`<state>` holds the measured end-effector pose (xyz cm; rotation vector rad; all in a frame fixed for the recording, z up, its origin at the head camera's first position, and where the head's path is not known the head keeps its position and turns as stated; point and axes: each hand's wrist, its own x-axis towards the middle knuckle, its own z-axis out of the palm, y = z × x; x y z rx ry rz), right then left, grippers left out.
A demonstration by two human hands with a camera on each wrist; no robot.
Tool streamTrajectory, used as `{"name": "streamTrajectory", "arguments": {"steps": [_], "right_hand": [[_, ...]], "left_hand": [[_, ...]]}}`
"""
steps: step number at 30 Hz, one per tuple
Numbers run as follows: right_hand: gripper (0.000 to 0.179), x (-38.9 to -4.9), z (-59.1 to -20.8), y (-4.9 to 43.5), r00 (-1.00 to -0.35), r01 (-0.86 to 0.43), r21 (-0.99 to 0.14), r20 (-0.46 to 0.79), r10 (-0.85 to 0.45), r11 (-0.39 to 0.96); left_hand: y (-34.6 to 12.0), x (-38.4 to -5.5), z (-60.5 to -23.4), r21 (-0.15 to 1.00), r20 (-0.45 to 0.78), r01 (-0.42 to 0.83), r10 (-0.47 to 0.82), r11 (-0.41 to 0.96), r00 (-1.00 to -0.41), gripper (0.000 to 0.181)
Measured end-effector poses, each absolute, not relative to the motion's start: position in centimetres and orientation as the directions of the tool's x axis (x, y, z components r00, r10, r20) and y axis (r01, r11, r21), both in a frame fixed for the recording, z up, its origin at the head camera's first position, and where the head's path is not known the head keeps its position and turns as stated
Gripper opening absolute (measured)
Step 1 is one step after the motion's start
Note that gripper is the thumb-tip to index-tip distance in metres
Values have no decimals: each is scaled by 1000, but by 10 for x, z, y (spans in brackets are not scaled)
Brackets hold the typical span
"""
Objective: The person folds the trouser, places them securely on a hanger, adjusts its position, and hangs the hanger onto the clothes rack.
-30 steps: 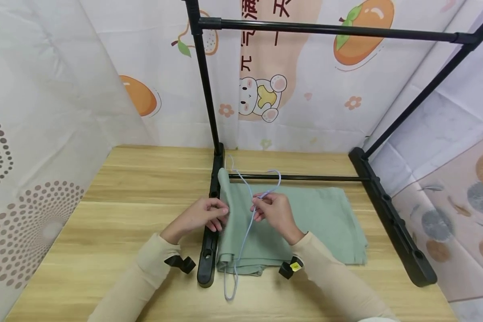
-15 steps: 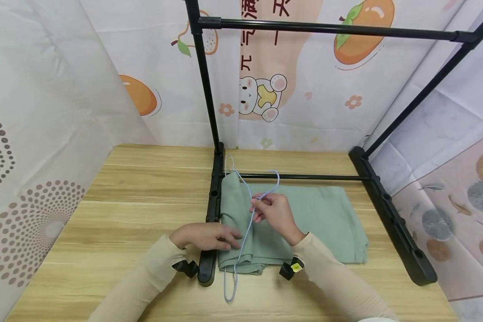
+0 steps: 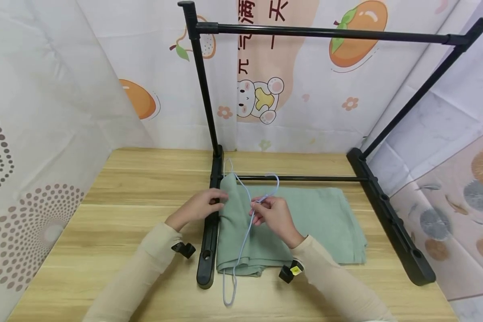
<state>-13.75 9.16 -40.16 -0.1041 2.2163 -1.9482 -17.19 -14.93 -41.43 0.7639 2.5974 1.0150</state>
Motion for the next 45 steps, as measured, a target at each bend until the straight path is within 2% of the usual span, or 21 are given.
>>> {"name": "streamTrajectory", "arguments": {"steps": [3, 9, 13, 17, 22, 26, 33, 39, 42, 45], "right_hand": [[23, -137, -401, 90, -979, 50, -989, -77, -187, 142], [24, -137, -396, 82, -972, -28, -986, -13, -236, 167], [24, -137, -394, 78, -965, -77, -980, 28, -259, 181], [24, -137, -393, 78, -964, -90, -977, 37, -263, 193], [24, -136, -392, 78, -964, -92, -977, 39, -265, 191], [23, -134, -392, 77, -959, -113, -973, 54, -279, 202], [21, -130, -389, 75, -964, -148, -961, 88, -250, 234], [21, -127, -387, 77, -972, -121, -960, 63, -225, 252], [21, -128, -387, 78, -970, -122, -959, 61, -234, 255], [22, -130, -389, 80, -966, -122, -957, 53, -253, 264]], "left_hand": [[-149, -181, -415, 601, -69, 407, 551, 688, -832, 41], [-140, -193, -413, 441, -212, 523, 651, 729, -729, 48], [-135, -196, -410, 384, -275, 555, 665, 738, -694, 49], [-135, -199, -408, 382, -251, 554, 659, 740, -709, 52], [-139, -213, -410, 376, -127, 475, 552, 795, -824, 57], [-140, -229, -413, 377, -87, 415, 478, 828, -874, 47], [-133, -251, -416, 390, -49, 456, 512, 800, -857, 12], [-129, -254, -413, 476, 42, 433, 472, 766, -881, 11], [-128, -250, -414, 546, -14, 409, 496, 731, -868, 23], [-128, -245, -415, 578, -92, 422, 570, 698, -817, 24]]}}
